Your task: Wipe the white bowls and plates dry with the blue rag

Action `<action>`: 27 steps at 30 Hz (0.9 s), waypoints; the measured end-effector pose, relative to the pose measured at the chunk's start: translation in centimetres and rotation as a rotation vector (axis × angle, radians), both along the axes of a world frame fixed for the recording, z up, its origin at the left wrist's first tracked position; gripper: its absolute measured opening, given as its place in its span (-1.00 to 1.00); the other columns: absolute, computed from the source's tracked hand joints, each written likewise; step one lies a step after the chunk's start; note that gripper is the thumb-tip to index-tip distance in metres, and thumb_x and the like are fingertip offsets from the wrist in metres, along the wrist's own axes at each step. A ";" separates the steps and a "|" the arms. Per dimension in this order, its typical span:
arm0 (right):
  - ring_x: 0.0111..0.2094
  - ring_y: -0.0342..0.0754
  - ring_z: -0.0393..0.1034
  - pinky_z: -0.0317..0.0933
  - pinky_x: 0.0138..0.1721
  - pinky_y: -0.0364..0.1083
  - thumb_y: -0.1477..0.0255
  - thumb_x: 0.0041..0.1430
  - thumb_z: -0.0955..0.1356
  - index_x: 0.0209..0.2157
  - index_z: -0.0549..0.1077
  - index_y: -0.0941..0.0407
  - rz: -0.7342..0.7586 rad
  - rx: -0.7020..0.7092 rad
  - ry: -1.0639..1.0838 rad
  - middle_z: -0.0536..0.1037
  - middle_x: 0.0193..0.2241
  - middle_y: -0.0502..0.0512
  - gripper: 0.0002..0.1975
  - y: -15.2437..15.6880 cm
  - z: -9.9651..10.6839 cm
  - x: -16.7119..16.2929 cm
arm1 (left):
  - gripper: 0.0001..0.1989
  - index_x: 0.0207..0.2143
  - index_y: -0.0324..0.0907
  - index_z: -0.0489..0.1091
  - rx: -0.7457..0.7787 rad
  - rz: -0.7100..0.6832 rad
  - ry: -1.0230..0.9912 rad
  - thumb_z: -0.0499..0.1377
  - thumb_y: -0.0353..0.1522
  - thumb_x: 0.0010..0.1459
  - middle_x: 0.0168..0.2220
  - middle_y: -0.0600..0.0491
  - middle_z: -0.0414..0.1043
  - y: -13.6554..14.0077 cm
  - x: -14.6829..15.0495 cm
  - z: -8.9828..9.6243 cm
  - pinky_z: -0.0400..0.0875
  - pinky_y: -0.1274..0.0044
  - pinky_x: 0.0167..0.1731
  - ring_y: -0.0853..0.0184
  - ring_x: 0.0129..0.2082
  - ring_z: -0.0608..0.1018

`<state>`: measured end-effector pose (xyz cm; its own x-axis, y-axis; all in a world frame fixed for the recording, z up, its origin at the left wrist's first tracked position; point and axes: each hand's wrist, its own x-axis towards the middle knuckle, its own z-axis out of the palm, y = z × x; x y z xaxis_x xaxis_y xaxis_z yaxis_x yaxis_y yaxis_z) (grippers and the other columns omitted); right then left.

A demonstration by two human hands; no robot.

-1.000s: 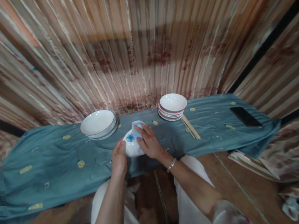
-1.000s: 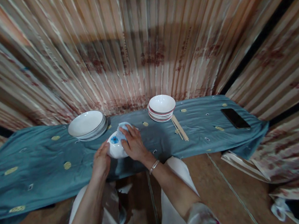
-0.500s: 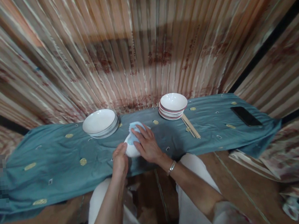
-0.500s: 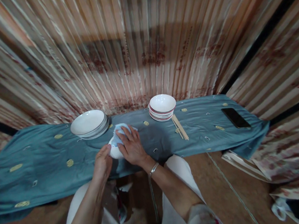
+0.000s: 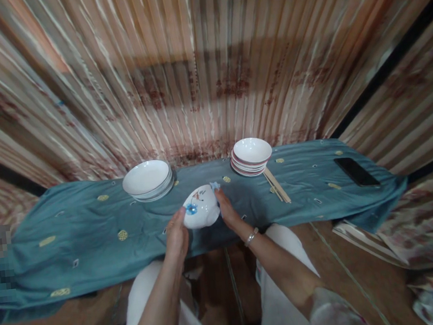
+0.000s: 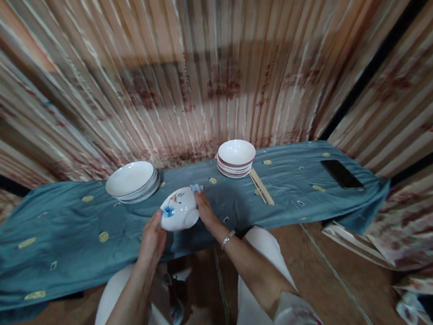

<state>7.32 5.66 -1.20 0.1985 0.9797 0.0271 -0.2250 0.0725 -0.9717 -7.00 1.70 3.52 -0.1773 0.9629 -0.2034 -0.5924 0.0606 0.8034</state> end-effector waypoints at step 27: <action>0.40 0.15 -0.29 -0.24 0.33 0.26 0.45 0.33 0.21 0.18 0.33 0.05 0.103 0.623 -1.391 0.16 0.33 0.07 -0.59 -4.9 4.6 -2.0 | -0.68 -0.22 -0.21 0.55 0.032 -0.032 -0.097 0.34 -0.26 -0.06 -0.20 -0.01 0.61 0.5 1.9 -1.4 0.33 0.45 0.07 0.26 -0.04 0.56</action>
<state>5.33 0.77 3.36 -0.3982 0.7496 0.5287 0.7818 0.5788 -0.2318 -5.07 2.16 2.16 -0.1278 0.9741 -0.1866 -0.6653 0.0554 0.7445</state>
